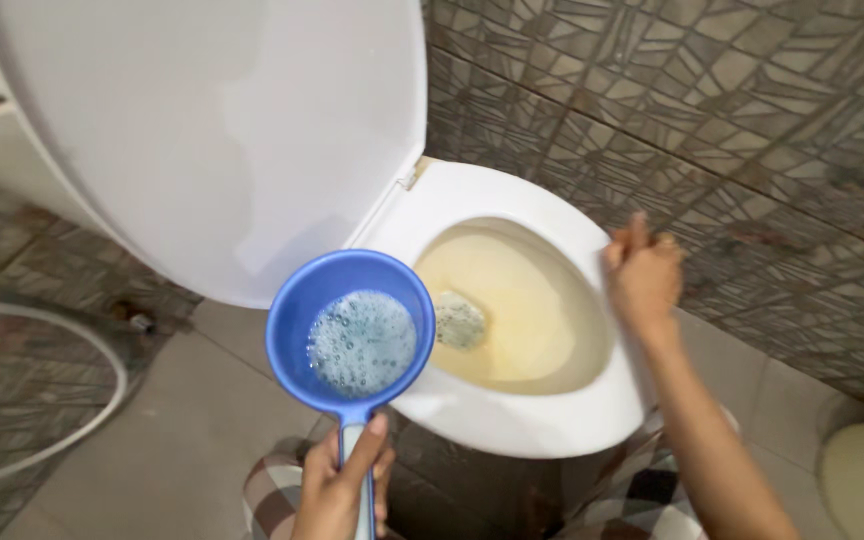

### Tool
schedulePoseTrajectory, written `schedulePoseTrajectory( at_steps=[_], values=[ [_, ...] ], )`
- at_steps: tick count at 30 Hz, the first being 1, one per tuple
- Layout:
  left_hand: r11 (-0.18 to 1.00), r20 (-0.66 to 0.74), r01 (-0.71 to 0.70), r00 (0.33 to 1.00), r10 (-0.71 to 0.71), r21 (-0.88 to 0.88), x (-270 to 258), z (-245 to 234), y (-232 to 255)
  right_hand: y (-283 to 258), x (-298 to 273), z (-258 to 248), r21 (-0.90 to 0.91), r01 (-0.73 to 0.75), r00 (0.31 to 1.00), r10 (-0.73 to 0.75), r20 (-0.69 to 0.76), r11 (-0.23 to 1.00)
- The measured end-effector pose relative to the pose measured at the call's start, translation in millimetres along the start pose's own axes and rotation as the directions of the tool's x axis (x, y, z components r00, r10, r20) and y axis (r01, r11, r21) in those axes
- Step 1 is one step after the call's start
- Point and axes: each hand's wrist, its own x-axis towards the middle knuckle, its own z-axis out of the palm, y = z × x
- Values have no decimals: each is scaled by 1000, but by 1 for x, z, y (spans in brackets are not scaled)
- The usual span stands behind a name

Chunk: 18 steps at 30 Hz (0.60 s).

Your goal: The person fills a small blue pitcher with soapy water, then uses a sponge and a brush to scrub the interior and exterior of the toilet bowl and the toilet seat.

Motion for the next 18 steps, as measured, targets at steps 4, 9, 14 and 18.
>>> schedulePoseTrajectory(
  at_steps=[4,9,14,18],
  values=[
    [983,-25,24,999,-29,-180,-5,-22,-21,-64,72,55,123,157,984,-145,-100,980],
    [979,-193,-22,981,-18,-204,-15,-37,-27,-218,24,147,171,625,778,-625,-62,762],
    [977,-180,-54,984,16,-208,-26,-52,-20,-205,-22,146,800,238,884,-464,55,550],
    [978,-173,10,984,-46,-208,-36,-56,-17,-203,73,113,-17,679,712,-664,-229,734]
  ],
)
